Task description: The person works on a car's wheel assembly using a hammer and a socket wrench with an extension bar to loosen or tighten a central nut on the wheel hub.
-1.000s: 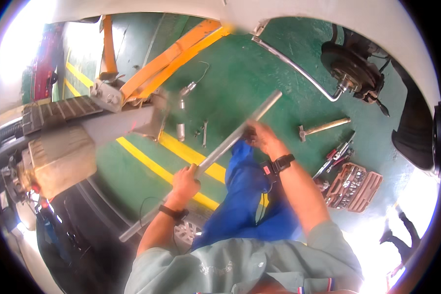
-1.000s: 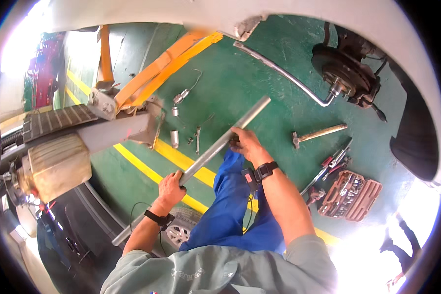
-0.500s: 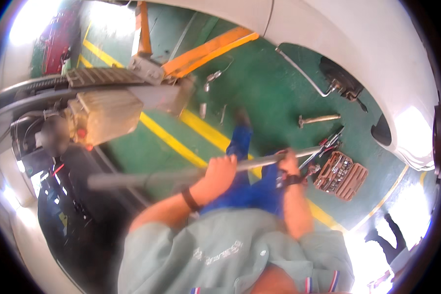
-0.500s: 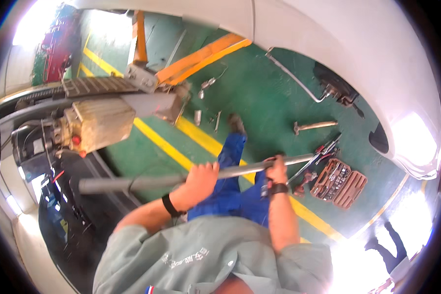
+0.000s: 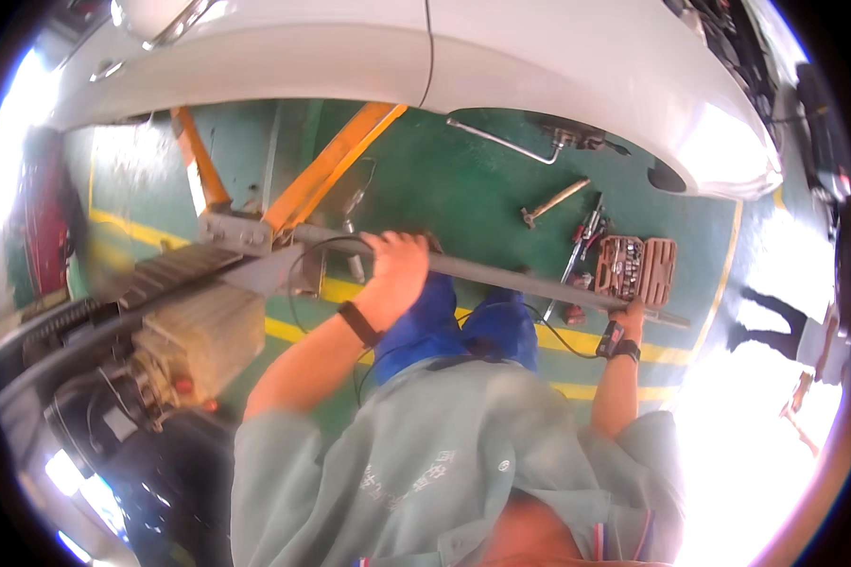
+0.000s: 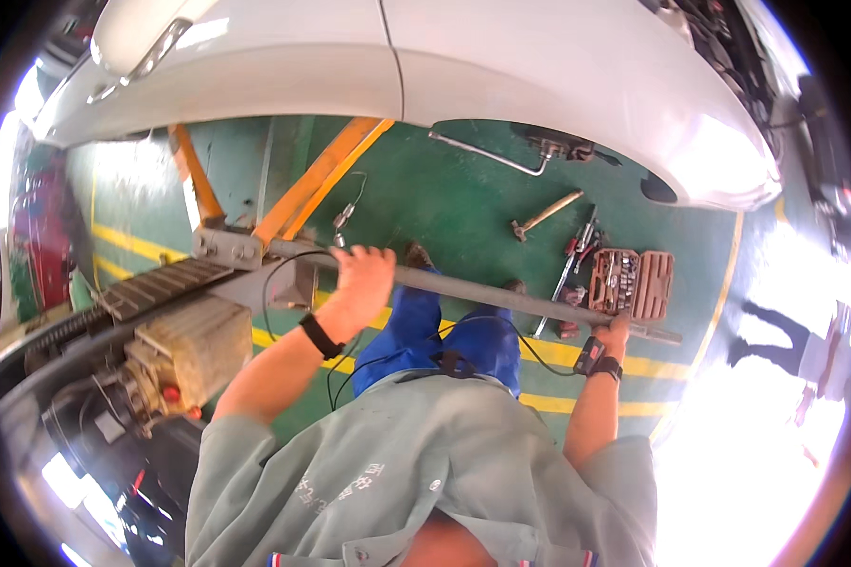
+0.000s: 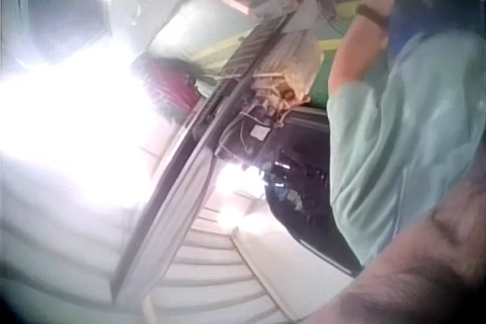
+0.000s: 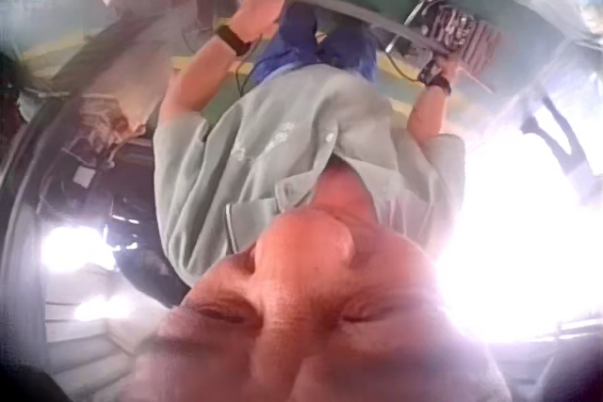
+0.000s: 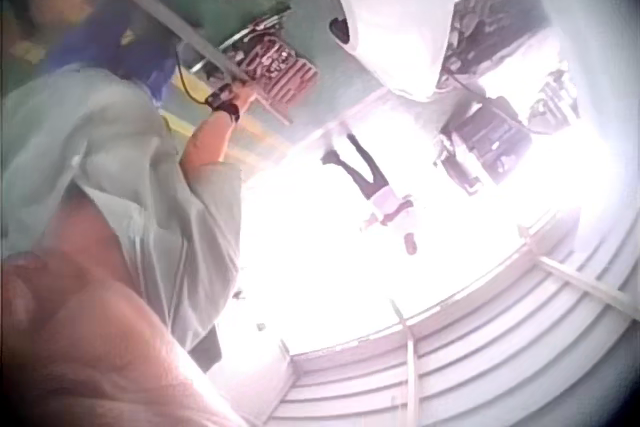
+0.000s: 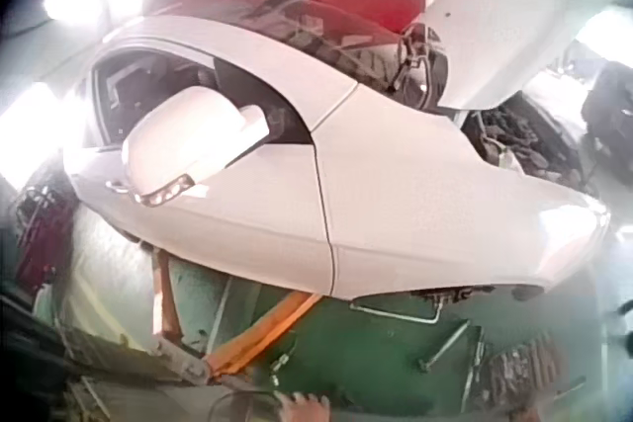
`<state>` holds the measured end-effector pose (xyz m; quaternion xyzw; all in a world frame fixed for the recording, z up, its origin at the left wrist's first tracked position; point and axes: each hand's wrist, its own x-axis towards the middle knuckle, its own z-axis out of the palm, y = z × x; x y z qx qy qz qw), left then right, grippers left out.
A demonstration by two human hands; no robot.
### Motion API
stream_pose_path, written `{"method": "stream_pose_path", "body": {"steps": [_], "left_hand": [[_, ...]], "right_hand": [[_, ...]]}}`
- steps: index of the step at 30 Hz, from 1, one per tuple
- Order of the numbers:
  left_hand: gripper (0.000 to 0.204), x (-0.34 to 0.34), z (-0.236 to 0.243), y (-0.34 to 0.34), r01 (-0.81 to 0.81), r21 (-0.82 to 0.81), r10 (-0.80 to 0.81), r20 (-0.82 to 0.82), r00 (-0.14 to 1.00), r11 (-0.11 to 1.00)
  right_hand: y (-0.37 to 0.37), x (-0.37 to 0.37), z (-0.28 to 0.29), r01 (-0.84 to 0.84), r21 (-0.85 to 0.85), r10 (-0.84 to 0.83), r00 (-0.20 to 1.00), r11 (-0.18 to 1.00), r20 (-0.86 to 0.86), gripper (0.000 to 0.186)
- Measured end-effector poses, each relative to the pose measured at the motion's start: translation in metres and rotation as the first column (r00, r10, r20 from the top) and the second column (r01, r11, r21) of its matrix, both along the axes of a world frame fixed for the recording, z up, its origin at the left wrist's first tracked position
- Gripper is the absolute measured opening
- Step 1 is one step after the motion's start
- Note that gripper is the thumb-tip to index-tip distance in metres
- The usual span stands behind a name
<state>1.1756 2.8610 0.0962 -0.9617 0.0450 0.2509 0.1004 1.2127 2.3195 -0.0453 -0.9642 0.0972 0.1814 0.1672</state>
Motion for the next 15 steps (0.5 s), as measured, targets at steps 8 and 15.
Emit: {"method": "stream_pose_path", "body": {"steps": [8, 15], "left_hand": [[0.035, 0.074, 0.012, 0.12, 0.018, 0.309, 0.025, -0.137, 0.99, 0.951], [0.038, 0.092, 0.058, 0.25, 0.014, 0.362, 0.041, -0.145, 0.989, 0.932]], "right_hand": [[0.089, -0.027, -0.084, 0.047, 0.119, -0.03, 0.989, 0.992, -0.144, 0.072], [0.281, 0.029, -0.14, -0.046, 0.238, 0.052, 0.999, 0.97, -0.016, 0.046]]}}
